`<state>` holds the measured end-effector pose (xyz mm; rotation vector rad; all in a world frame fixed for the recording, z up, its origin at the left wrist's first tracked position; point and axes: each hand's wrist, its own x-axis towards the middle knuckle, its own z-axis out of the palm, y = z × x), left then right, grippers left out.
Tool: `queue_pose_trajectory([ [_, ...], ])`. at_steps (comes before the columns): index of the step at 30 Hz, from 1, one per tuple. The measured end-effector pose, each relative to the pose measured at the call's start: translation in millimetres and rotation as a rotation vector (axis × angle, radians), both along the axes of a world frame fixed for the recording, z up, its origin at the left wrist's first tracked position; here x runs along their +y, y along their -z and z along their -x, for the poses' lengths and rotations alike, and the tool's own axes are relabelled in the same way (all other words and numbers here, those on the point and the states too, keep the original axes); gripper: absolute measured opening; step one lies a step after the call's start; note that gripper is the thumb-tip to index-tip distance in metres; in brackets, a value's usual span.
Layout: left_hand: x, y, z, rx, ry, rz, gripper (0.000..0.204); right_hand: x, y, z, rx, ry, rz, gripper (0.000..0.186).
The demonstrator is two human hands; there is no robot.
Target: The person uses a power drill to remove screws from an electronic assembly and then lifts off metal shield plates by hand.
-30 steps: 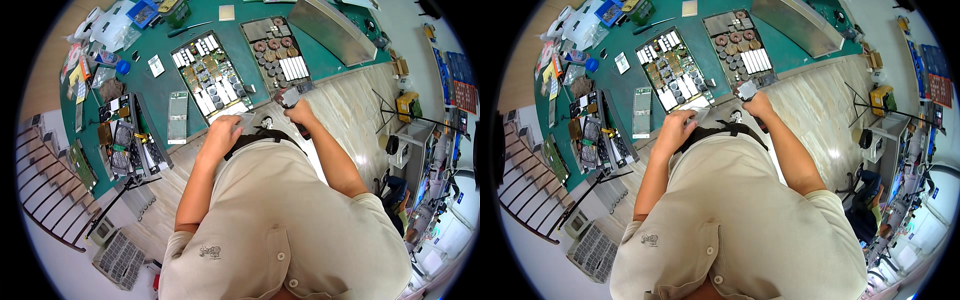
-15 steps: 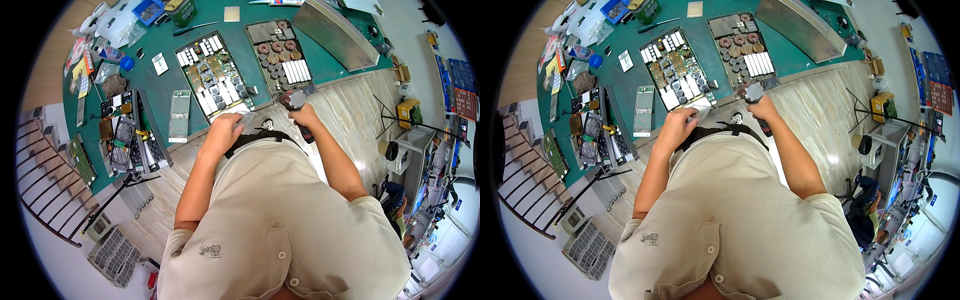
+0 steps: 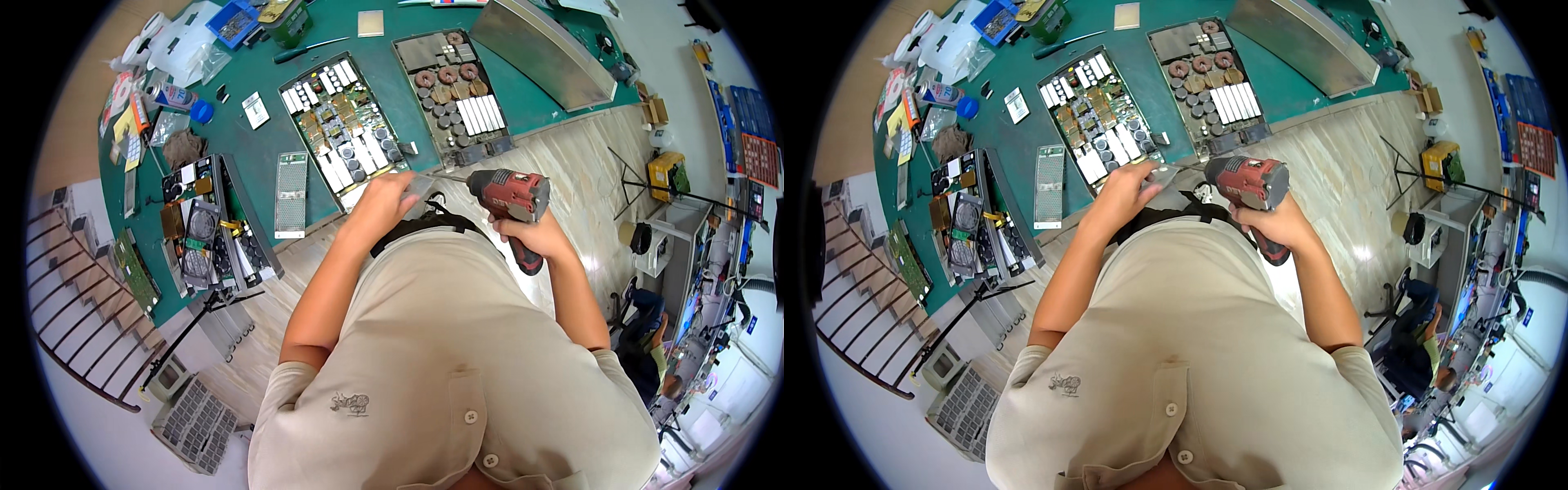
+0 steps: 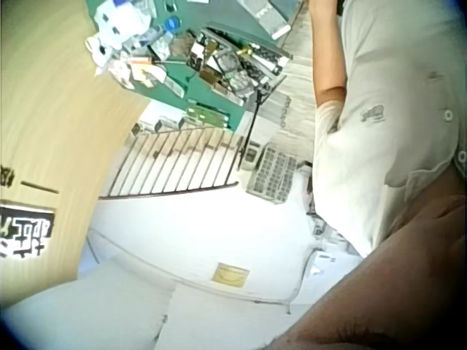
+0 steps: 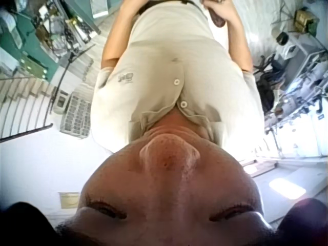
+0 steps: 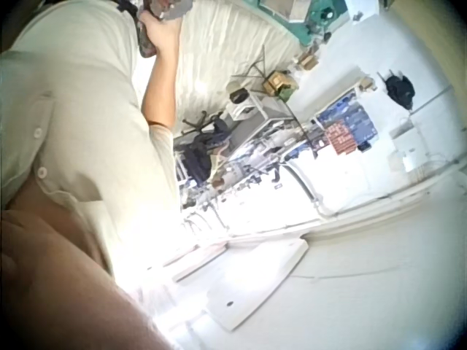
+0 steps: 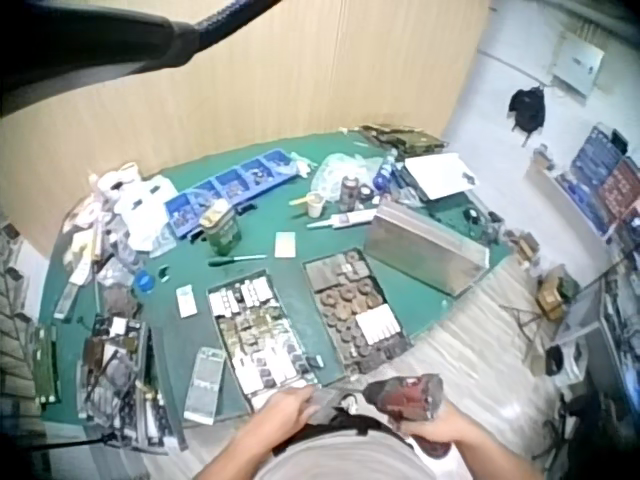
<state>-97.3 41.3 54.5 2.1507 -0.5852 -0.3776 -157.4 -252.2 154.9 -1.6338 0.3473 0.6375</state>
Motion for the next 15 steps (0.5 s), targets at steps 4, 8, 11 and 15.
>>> queue_pose_trajectory([
  [4, -10.4, -18.9, -7.8, -0.043, 0.031, 0.056, 0.035, 0.9, -16.3, 7.3, -0.012, -0.051, -0.001, 0.036],
  [8, -14.9, -22.1, -12.1, -0.137, 0.089, 0.090, 0.024, 3.9, -18.4, 15.5, -0.007, -0.017, -0.050, 0.035],
  [11, -18.2, -17.4, -11.7, -0.156, 0.142, 0.116, 0.016, 3.7, -20.9, 19.0, 0.027, 0.024, -0.077, 0.036],
  [15, -16.6, -9.2, -4.2, -0.150, 0.085, 0.156, 0.013, -5.0, -27.8, 22.0, 0.083, 0.073, -0.084, 0.035],
])
